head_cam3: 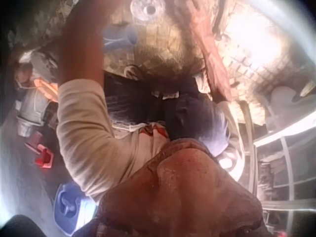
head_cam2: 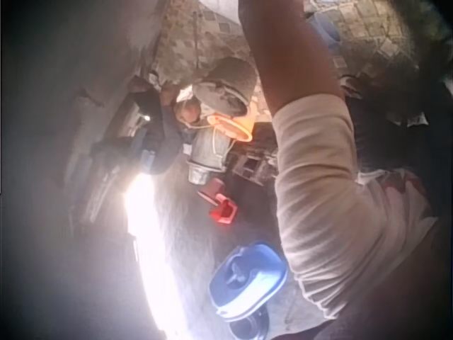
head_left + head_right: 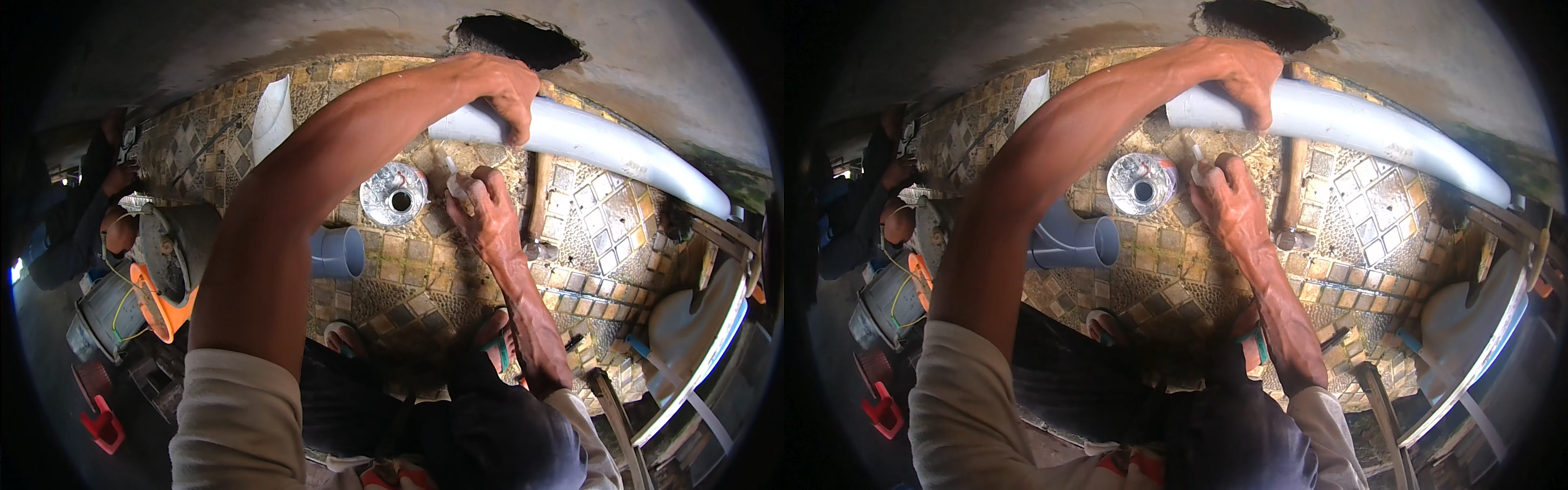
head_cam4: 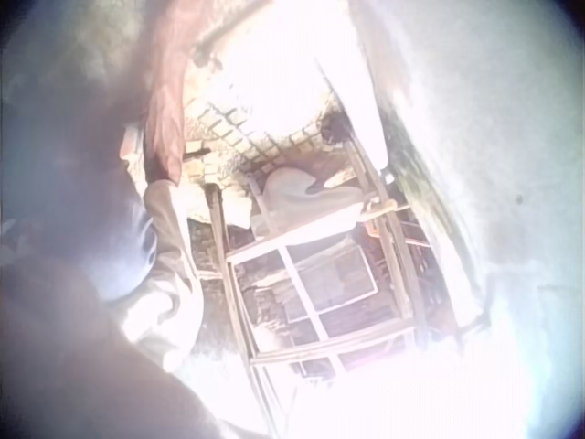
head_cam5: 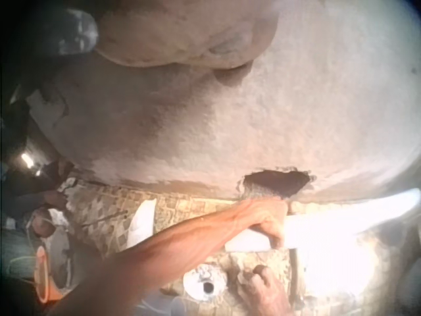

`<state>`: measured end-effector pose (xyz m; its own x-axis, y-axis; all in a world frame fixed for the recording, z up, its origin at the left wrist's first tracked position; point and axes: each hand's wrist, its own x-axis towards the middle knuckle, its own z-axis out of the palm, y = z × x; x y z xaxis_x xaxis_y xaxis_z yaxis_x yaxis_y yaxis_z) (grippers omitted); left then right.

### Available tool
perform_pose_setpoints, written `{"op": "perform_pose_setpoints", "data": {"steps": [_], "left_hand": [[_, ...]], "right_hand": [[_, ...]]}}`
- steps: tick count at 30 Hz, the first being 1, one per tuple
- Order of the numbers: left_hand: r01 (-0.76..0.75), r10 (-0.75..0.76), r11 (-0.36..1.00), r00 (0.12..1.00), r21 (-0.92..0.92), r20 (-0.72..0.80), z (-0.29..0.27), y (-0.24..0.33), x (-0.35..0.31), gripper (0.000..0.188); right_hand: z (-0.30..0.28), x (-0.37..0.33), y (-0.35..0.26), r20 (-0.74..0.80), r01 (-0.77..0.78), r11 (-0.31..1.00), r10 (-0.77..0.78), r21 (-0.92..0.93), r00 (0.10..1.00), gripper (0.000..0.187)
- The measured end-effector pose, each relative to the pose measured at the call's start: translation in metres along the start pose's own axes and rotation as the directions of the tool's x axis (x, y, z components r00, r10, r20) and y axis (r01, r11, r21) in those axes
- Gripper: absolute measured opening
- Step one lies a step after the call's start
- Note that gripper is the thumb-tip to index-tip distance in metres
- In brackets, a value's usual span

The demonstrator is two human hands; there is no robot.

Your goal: The person applies adhesive from a small container to the interior of a grey PVC T-junction and the exterior of several white pipe sections, then fits the white pipes into the junctions to form a drainage assembly.

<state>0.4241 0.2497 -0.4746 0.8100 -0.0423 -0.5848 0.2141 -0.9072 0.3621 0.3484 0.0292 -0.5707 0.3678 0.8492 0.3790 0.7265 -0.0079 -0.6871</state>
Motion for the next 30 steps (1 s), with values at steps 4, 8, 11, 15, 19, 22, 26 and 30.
{"op": "perform_pose_setpoints", "data": {"steps": [4, 8, 11, 15, 19, 22, 26, 30], "left_hand": [[0.096, -0.070, 0.950, 0.993, -0.296, 0.097, -0.005, -0.015, 0.001, 0.055], [0.275, -0.123, 0.838, 0.937, -0.472, 0.328, -0.002, -0.033, 0.019, 0.060], [0.236, -0.079, 0.834, 0.946, -0.499, 0.315, -0.004, -0.032, 0.025, 0.053], [0.271, -0.159, 0.877, 0.942, -0.396, 0.294, -0.013, -0.023, 0.021, 0.055], [0.272, -0.126, 0.849, 0.937, -0.452, 0.327, -0.007, -0.029, 0.025, 0.063], [0.265, -0.129, 0.860, 0.939, -0.435, 0.318, -0.007, -0.027, 0.020, 0.067], [0.074, 0.020, 0.911, 0.975, -0.407, 0.222, -0.009, -0.028, -0.002, 0.076], [-0.072, 0.036, 0.956, 0.991, -0.283, -0.130, -0.001, -0.051, -0.032, 0.106]], "right_hand": [[-0.014, 0.029, -0.015, -0.075, 0.010, 0.998, -0.005, 0.063, 0.997, 0.043], [-0.036, 0.055, -0.034, -0.297, 0.150, 0.985, -0.169, -0.085, 0.940, 0.047], [-0.030, 0.042, -0.029, -0.181, 0.083, 0.995, -0.093, -0.062, 0.979, 0.047], [-0.005, 0.010, -0.007, 0.036, 0.072, 0.997, -0.072, -0.013, 0.997, 0.047], [-0.009, 0.031, -0.016, -0.073, 0.061, 0.998, -0.062, -0.012, 0.995, 0.047], [-0.034, 0.055, -0.027, -0.276, 0.158, 0.983, -0.178, -0.094, 0.945, 0.043], [-0.060, 0.041, -0.039, -0.205, 0.030, 0.997, -0.016, 0.067, 0.979, 0.043], [-0.070, 0.032, -0.074, 0.070, -0.059, 0.970, 0.043, 0.236, 0.997, 0.039]]}}
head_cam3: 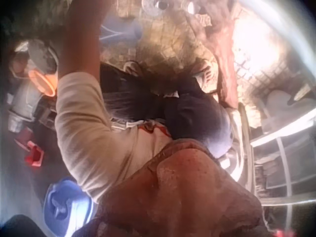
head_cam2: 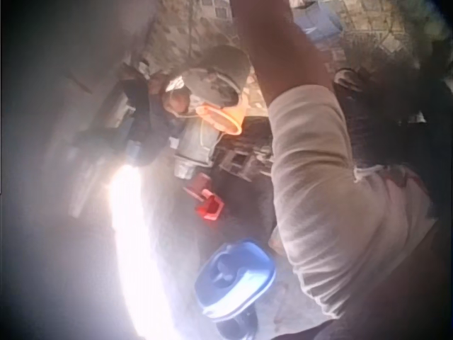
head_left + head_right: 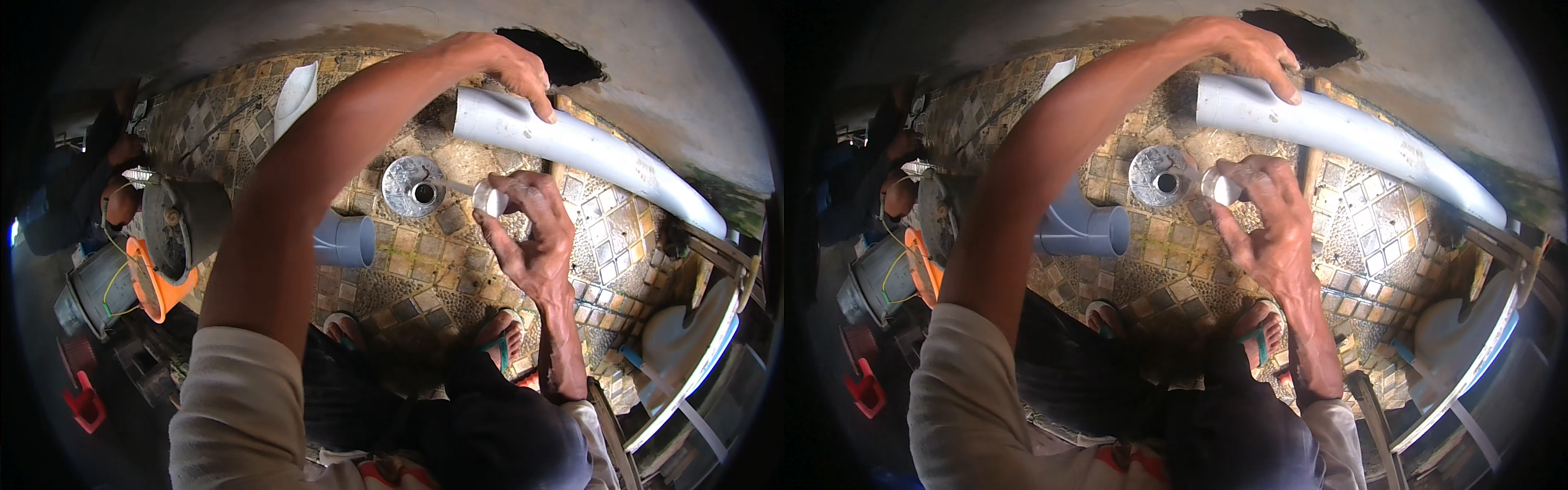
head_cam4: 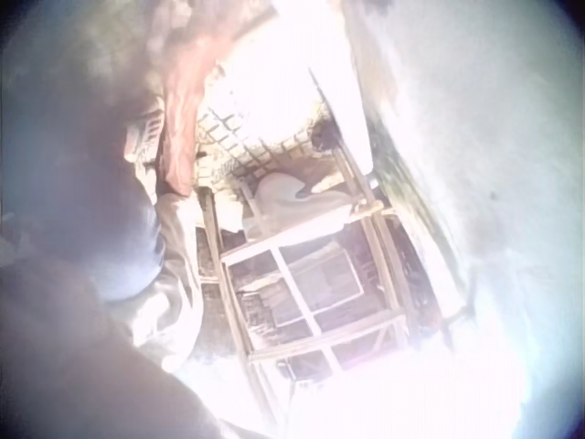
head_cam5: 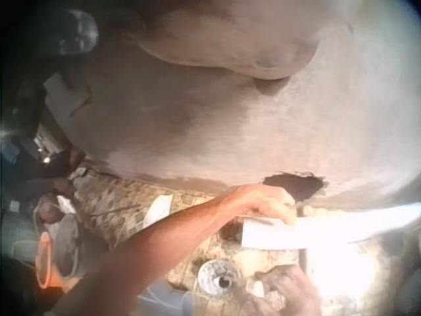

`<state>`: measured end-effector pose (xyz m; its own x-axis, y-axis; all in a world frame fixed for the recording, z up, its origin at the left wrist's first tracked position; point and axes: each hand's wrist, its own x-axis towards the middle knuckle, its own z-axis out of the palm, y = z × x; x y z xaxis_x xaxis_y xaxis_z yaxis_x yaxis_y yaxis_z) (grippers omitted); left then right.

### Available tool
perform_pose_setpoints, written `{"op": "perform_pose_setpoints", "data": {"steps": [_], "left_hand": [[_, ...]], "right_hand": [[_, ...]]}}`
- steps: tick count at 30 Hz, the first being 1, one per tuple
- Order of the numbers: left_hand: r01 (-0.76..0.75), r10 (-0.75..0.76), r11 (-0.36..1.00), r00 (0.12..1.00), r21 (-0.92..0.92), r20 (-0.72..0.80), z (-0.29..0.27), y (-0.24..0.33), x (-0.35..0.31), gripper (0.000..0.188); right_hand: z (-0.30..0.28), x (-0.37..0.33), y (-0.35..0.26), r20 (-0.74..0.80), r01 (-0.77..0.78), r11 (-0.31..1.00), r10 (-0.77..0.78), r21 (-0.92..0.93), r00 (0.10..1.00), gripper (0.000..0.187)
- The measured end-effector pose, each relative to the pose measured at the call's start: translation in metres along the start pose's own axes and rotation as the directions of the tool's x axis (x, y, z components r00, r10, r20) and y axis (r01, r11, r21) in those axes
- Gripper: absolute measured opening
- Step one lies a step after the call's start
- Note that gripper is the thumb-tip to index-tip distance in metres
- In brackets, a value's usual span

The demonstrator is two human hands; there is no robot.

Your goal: The person applies adhesive from a small container to the interior of a grey PVC T-junction and the exterior of several white pipe sections, then fits the white pipes into the junctions to form a drainage assembly.

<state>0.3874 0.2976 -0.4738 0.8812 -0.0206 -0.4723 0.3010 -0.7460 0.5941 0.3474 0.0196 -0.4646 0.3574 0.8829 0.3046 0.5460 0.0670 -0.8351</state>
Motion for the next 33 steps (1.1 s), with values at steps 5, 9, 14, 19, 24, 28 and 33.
{"op": "perform_pose_setpoints", "data": {"steps": [5, 9, 14, 19, 24, 28, 33], "left_hand": [[-0.071, 0.065, 0.997, 0.969, -0.017, -0.239, -0.015, -0.012, -0.083, 0.103], [-0.092, 0.089, 0.996, 0.915, 0.010, -0.394, 0.000, -0.027, -0.160, 0.074], [0.123, -0.234, 0.968, 0.750, -0.217, -0.619, 0.102, -0.100, -0.301, 0.077], [0.357, -0.417, 0.905, 0.633, -0.231, -0.653, 0.183, -0.127, -0.352, 0.087], [0.594, -0.581, 0.773, 0.524, -0.221, -0.623, 0.225, -0.141, -0.391, 0.100], [0.663, -0.659, 0.714, 0.525, -0.227, -0.539, 0.251, -0.143, -0.373, 0.111], [0.722, -0.772, 0.587, 0.361, -0.366, -0.523, 0.243, -0.175, -0.371, 0.110]], "right_hand": [[0.012, 0.022, -0.019, 0.268, -0.016, 0.999, 0.025, -0.036, 0.963, 0.046], [0.039, 0.015, 0.028, 0.434, 0.423, 0.802, -0.231, -0.421, 0.870, 0.038], [0.097, 0.017, 0.002, 0.710, 0.505, 0.716, -0.018, -0.482, 0.704, 0.019], [0.118, 0.013, 0.047, 0.407, 0.362, 0.703, -0.112, -0.612, 0.906, 0.008], [0.125, 0.015, 0.050, 0.437, 0.353, 0.694, -0.062, -0.628, 0.897, 0.008], [0.104, -0.005, 0.054, 0.441, 0.363, 0.659, -0.053, -0.659, 0.896, 0.018], [0.006, -0.009, 0.006, 0.042, -0.076, 0.895, 0.104, -0.440, 0.994, 0.089]]}}
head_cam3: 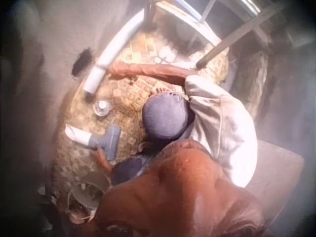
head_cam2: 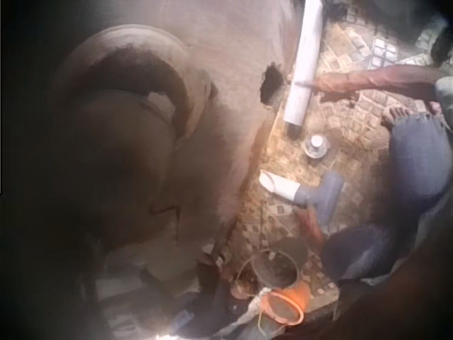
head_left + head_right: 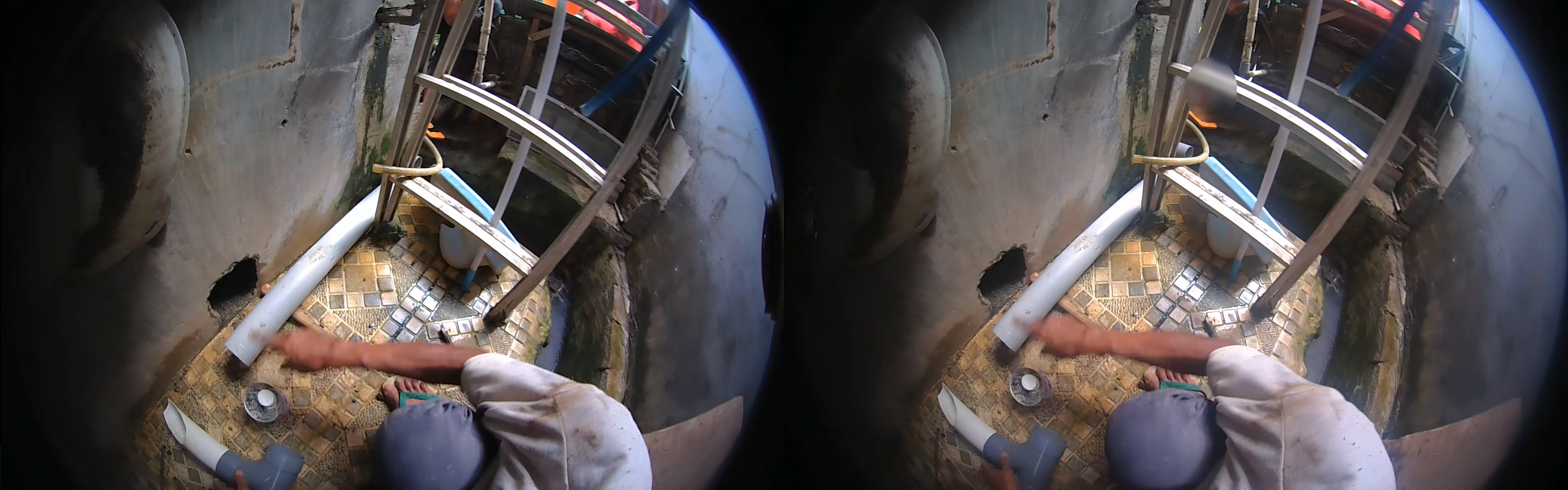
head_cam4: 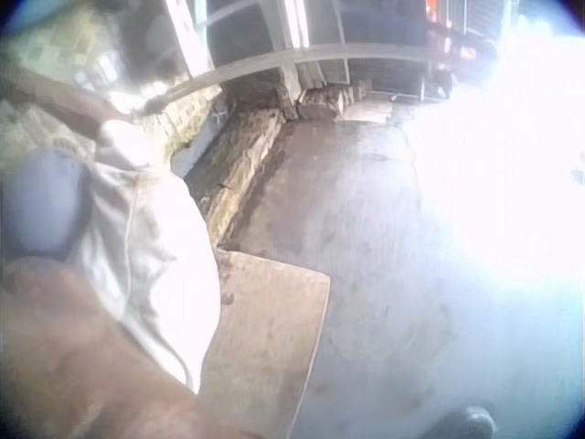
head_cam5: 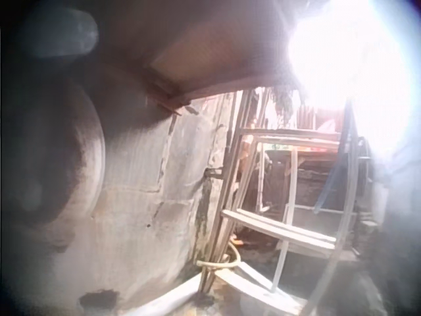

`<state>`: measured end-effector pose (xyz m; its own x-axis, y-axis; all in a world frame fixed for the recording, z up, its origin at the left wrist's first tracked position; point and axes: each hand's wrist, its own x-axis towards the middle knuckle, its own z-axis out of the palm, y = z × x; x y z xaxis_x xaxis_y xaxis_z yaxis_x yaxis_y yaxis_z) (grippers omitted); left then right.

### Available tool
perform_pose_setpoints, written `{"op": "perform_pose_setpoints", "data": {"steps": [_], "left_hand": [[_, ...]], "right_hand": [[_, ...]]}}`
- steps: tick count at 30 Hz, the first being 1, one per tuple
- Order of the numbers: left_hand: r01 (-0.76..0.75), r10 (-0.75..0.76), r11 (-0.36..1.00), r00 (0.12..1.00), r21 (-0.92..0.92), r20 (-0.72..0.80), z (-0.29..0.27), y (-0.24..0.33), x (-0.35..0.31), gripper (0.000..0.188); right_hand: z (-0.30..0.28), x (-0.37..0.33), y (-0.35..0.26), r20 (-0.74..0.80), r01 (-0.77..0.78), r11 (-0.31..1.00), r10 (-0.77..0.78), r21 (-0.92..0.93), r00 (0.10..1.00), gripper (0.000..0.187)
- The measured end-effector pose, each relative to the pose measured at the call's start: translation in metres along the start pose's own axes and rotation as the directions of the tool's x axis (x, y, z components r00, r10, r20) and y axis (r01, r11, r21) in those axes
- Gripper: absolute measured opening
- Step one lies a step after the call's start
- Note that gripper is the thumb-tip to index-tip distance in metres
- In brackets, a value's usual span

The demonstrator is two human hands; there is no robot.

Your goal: The person applies adhesive from a small container to the interior of a grey PVC T-junction and the exterior of several white pipe sections, then fits the white pipes into the junctions to form a drainage assembly.

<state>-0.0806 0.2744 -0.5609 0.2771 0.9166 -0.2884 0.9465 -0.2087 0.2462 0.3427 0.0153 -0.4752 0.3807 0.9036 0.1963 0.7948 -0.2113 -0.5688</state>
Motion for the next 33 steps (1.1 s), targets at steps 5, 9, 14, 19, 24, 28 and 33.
{"op": "perform_pose_setpoints", "data": {"steps": [5, 9, 14, 19, 24, 28, 33], "left_hand": [[-0.125, 0.125, 0.966, 0.992, -0.227, -0.015, 0.023, 0.009, 0.000, 0.096], [-0.190, 0.185, 0.922, 0.982, -0.339, -0.048, 0.034, 0.014, -0.010, 0.097], [-0.163, 0.174, 0.931, 0.985, -0.325, 0.003, -0.024, 0.043, -0.040, 0.091], [-0.075, 0.133, 0.929, 0.982, -0.364, 0.136, -0.040, 0.045, -0.038, 0.087], [0.050, 0.064, 0.884, 0.972, -0.465, 0.225, 0.007, 0.035, -0.003, 0.097], [0.121, 0.074, 0.744, 0.963, -0.657, 0.260, 0.017, 0.057, -0.006, 0.081], [0.255, -0.042, 0.669, 0.951, -0.699, 0.306, -0.010, 0.066, -0.017, 0.060]], "right_hand": [[-0.201, -0.034, 0.097, -0.026, -0.434, 0.823, 0.457, -0.366, 0.889, 0.054], [-0.318, -0.098, 0.168, -0.176, -0.617, 0.468, 0.689, -0.633, 0.703, 0.016], [-0.360, -0.136, 0.144, -0.376, -0.852, 0.118, 0.860, -0.510, 0.344, 0.042], [-0.354, -0.138, 0.136, -0.293, -0.738, 0.012, 0.913, -0.675, 0.283, 0.017], [-0.366, -0.114, 0.140, -0.204, -0.582, 0.176, 0.825, -0.794, 0.527, 0.051], [-0.298, -0.069, 0.156, -0.027, -0.406, 0.551, 0.570, -0.729, 0.821, 0.070], [-0.150, -0.015, 0.136, 0.174, -0.137, 0.821, 0.275, -0.554, 0.945, 0.075]]}}
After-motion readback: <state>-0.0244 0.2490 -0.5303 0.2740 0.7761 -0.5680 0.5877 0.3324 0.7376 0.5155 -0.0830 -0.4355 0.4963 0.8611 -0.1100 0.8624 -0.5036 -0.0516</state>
